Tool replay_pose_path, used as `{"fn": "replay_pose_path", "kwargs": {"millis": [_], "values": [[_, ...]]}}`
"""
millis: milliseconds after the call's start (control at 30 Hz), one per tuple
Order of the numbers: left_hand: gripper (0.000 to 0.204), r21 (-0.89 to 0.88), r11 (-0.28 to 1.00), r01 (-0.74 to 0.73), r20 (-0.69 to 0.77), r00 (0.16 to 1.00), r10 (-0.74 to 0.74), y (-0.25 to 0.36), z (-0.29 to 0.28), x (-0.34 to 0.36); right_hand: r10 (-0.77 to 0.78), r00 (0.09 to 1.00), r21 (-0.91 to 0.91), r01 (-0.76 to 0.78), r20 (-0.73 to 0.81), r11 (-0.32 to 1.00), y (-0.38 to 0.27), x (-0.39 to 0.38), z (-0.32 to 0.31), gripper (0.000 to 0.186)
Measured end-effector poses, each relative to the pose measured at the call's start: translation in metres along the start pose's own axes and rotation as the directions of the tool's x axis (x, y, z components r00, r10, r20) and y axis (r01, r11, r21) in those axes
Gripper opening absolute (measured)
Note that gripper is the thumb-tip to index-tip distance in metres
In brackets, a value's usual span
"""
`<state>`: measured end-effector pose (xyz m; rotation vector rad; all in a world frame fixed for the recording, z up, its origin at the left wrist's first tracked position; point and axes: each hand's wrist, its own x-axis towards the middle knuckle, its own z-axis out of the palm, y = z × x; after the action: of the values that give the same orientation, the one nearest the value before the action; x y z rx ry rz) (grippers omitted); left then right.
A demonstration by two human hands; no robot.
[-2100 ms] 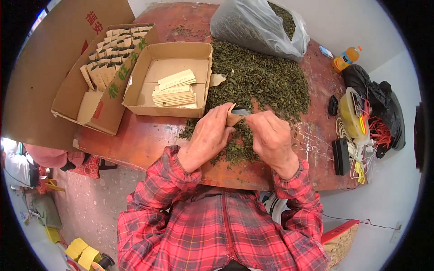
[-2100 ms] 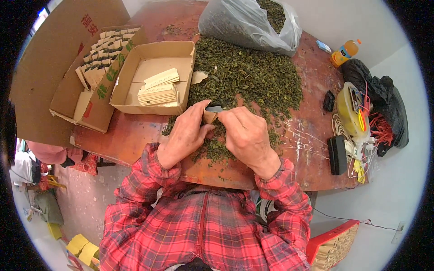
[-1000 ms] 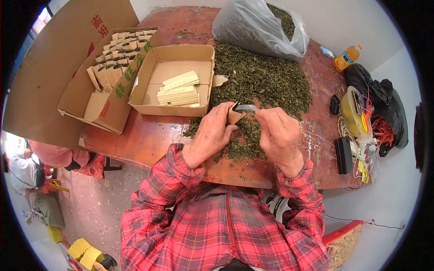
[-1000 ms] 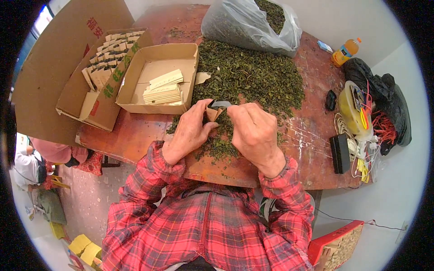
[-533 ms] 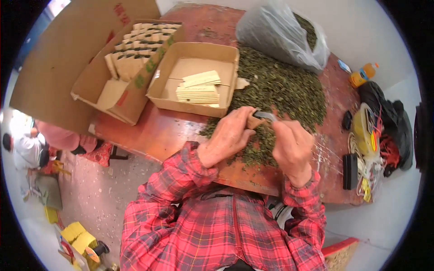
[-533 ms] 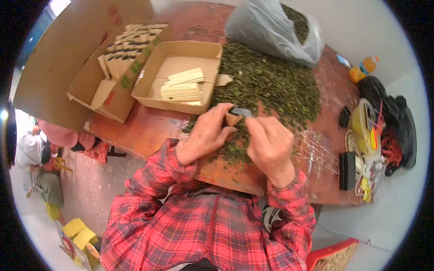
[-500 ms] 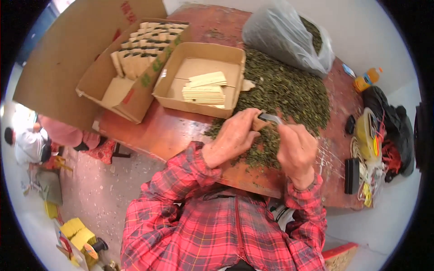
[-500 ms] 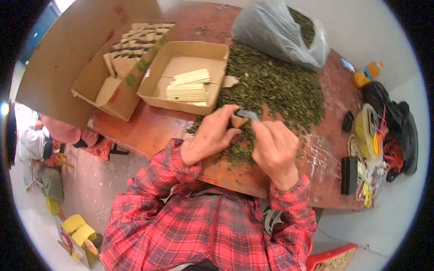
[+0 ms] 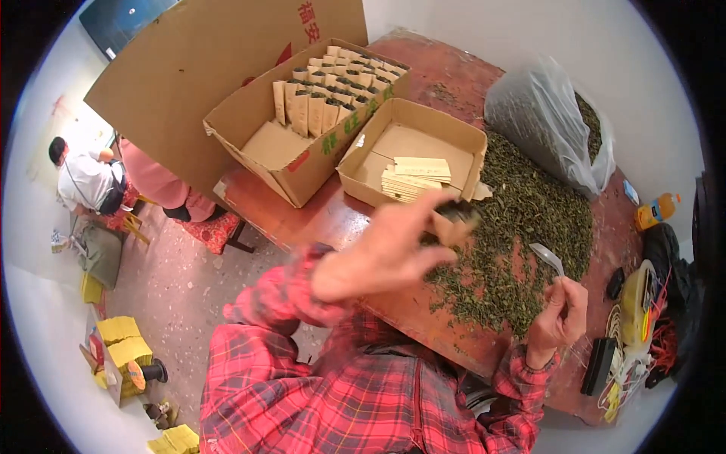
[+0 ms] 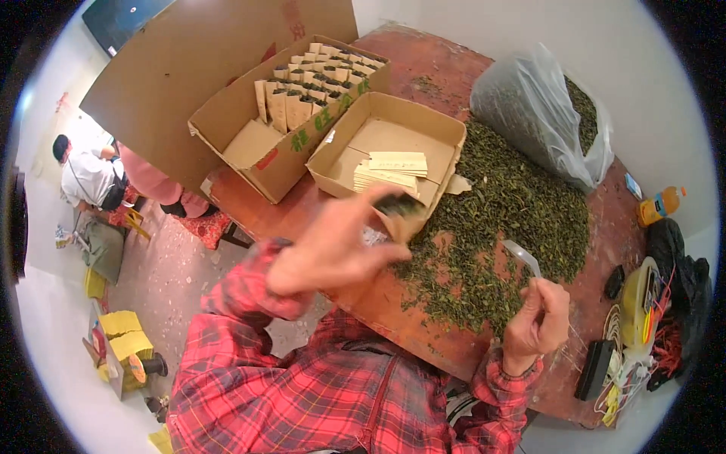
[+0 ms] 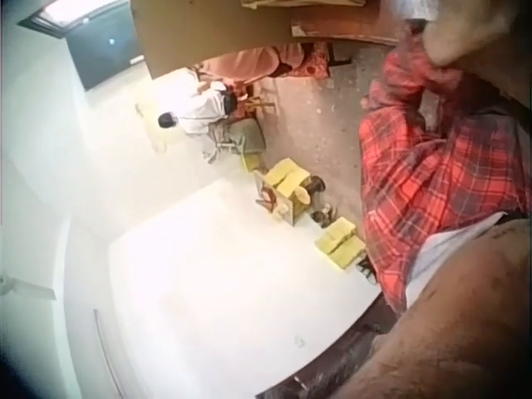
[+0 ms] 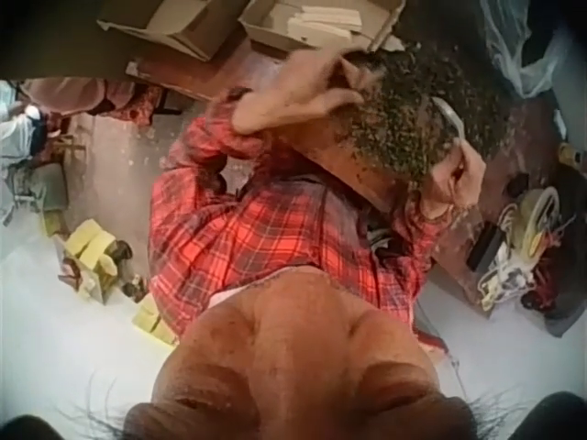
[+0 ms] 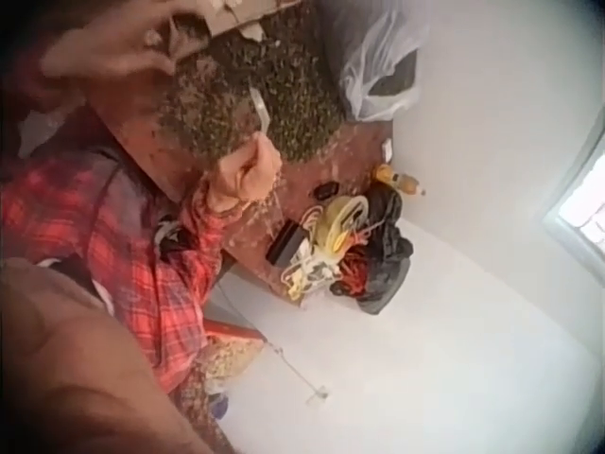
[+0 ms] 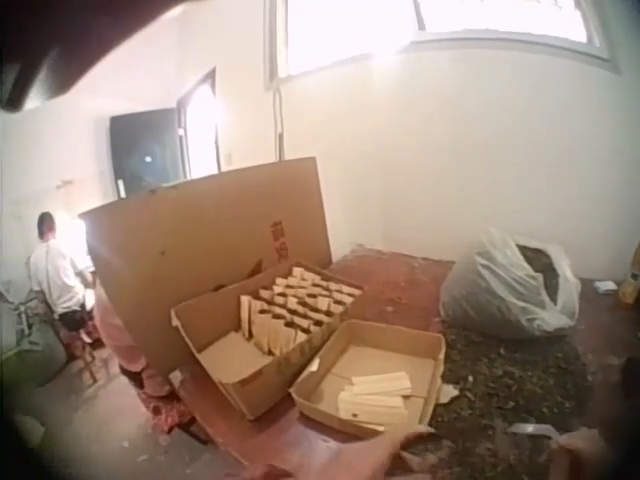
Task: Filling paper tubes with loose dried herbs/tobacco using a manual tube-filling tool.
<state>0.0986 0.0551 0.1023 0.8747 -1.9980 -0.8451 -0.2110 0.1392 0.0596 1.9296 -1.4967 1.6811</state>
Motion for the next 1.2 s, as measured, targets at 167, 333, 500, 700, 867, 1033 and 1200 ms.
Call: {"fn": "replay_pose_path", "kwargs": {"millis": [167,333,500,700,867,1033,1200], "values": [[0.055,-0.203,0.974,0.105,-0.234,0.96,-0.152,-0.028,-0.097,0.012,0.122,0.992,-0.043,-0.121,0.03,0.992,0.014,-0.011,-0.001,0.009],[0.047,-0.105,0.966,0.236,-0.407,0.876,-0.258,-0.089,-0.189,0.028,0.229,0.973,-0.013,-0.229,0.036,0.973,0.026,-0.018,0.004,0.009],[0.046,0.106,0.853,0.51,-0.407,0.805,-0.431,-0.143,-0.24,0.039,0.261,0.963,-0.041,-0.258,0.064,0.965,0.032,-0.018,0.008,0.008],[0.038,0.366,0.568,0.737,-0.42,0.675,-0.606,-0.168,-0.253,0.058,0.268,0.958,-0.105,-0.258,0.101,0.96,0.037,-0.019,0.005,0.007],[0.038,0.405,0.538,0.739,-0.425,0.673,-0.605,-0.187,-0.256,0.066,0.284,0.953,-0.092,-0.275,0.109,0.957,0.039,-0.02,0.007,0.007],[0.045,0.396,0.485,0.78,-0.424,0.624,-0.657,-0.203,-0.259,0.069,0.302,0.943,-0.11,-0.288,0.14,0.951,0.042,-0.023,0.008,0.007],[0.047,0.414,0.475,0.776,-0.422,0.627,-0.655,-0.207,-0.258,0.069,0.299,0.944,-0.09,-0.288,0.139,0.953,0.04,-0.021,0.01,0.008]]}}
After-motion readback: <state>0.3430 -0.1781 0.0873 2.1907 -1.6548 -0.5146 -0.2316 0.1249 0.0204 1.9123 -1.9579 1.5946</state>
